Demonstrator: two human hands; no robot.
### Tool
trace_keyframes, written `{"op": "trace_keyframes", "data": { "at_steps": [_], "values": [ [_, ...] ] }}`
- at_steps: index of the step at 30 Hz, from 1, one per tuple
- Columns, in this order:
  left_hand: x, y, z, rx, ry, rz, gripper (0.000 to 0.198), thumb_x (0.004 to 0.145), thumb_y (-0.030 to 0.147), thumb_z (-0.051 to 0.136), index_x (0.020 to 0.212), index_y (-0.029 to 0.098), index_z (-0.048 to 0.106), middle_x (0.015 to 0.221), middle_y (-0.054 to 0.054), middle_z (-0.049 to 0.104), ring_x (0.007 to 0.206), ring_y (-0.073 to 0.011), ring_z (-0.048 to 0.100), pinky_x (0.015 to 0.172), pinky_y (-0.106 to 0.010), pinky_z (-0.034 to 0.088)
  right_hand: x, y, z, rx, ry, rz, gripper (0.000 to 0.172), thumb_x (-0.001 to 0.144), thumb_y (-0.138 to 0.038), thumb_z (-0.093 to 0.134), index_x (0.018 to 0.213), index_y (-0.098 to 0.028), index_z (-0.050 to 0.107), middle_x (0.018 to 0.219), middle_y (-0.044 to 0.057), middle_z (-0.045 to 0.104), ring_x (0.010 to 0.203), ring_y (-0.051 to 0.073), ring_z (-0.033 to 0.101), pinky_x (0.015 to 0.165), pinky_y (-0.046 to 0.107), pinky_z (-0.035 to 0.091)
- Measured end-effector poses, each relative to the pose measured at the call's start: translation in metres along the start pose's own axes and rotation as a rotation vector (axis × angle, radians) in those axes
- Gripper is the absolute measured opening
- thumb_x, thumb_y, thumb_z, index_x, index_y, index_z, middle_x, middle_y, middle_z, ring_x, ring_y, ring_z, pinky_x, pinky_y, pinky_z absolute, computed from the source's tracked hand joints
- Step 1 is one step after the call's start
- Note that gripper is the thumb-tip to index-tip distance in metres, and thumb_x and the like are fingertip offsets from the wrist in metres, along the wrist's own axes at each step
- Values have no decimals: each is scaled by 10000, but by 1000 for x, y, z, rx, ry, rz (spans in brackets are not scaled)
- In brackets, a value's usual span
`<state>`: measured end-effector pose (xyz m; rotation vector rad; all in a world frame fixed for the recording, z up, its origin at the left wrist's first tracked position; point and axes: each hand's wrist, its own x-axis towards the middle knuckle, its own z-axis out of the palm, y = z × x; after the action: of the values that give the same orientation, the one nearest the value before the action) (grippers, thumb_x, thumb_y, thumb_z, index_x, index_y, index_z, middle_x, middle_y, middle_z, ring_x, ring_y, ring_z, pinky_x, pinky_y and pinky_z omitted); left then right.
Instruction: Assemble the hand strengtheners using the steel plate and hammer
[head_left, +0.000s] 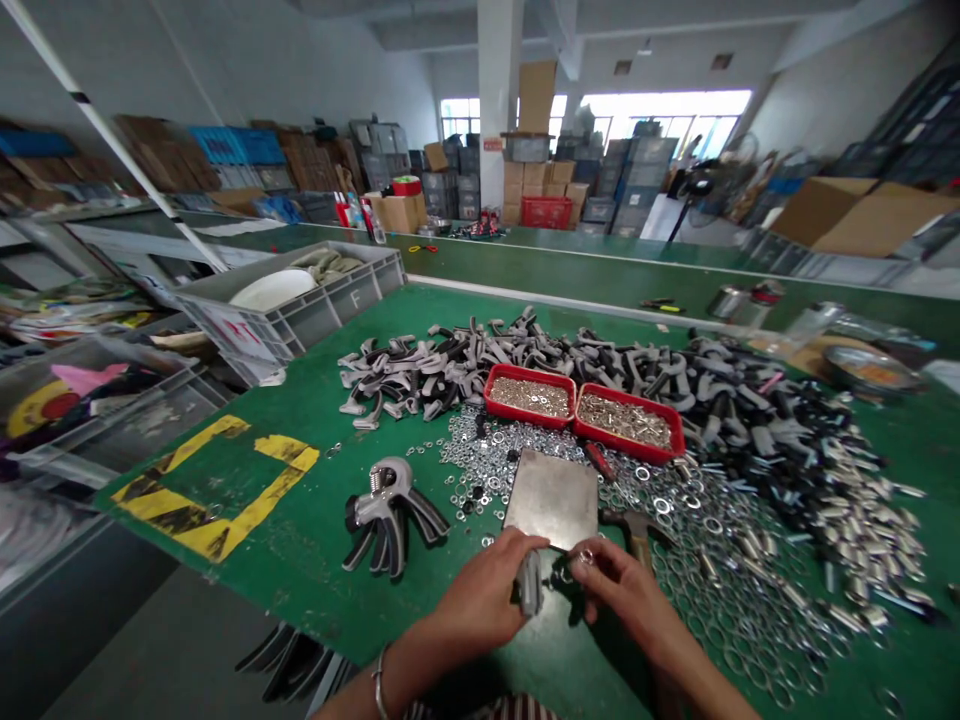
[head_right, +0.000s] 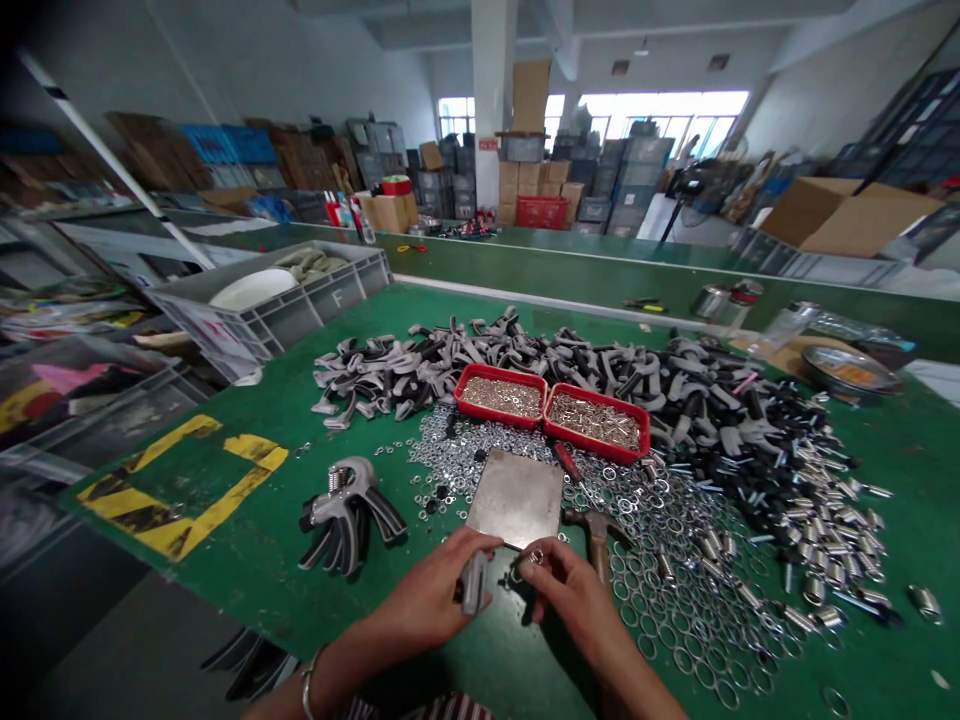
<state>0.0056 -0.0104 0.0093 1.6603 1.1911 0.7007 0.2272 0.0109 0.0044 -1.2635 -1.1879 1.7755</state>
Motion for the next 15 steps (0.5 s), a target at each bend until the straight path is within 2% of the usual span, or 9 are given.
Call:
{"op": "trace_keyframes", "data": {
  "at_steps": [2, 4, 7, 11, 15],
  "values": [
    [4, -2, -7, -58, -1, -67, 545, 781, 161, 576, 1319, 238, 540, 1222, -85, 581, 1118, -239, 545, 978, -359, 427, 3, -4, -7, -129, 81, -84, 335, 738, -490, 763, 881, -200, 675, 772, -16, 645, 598, 143, 614, 593, 275, 502],
    [10, -6, -11, -254, -17, -134, 512, 803, 173, 523, 1313, 217, 503, 1088, -66, 601, 934, -192, 585, 826, -311, 470, 3, -7, -12, -181, 120, -130, 311, 777, -481, 725, 923, -212, 672, 809, 2, 670, 695, 184, 651, 679, 314, 521],
    [21, -13, -8, -484, -13, -150, 520, 790, 179, 523, 1303, 210, 448, 922, -15, 569, 713, -130, 532, 649, -245, 428, -1, -8, -11, -185, 164, -139, 300, 820, -474, 692, 979, -223, 645, 826, 18, 696, 756, 210, 681, 748, 340, 522],
    [33, -12, 8, -383, 116, -143, 445, 777, 141, 517, 1215, 210, 483, 925, -11, 561, 796, -138, 520, 719, -245, 409, -5, -5, 6, -40, 280, -138, 365, 786, -511, 722, 989, -227, 617, 876, 40, 711, 780, 225, 693, 776, 362, 542],
    [36, -6, 28, -359, 228, -180, 394, 807, 168, 504, 1195, 203, 445, 981, -29, 571, 887, -157, 544, 791, -264, 424, -7, -3, 30, 28, 365, -199, 373, 788, -512, 721, 1008, -233, 609, 911, 46, 704, 846, 236, 679, 798, 350, 533]
  ]
}}
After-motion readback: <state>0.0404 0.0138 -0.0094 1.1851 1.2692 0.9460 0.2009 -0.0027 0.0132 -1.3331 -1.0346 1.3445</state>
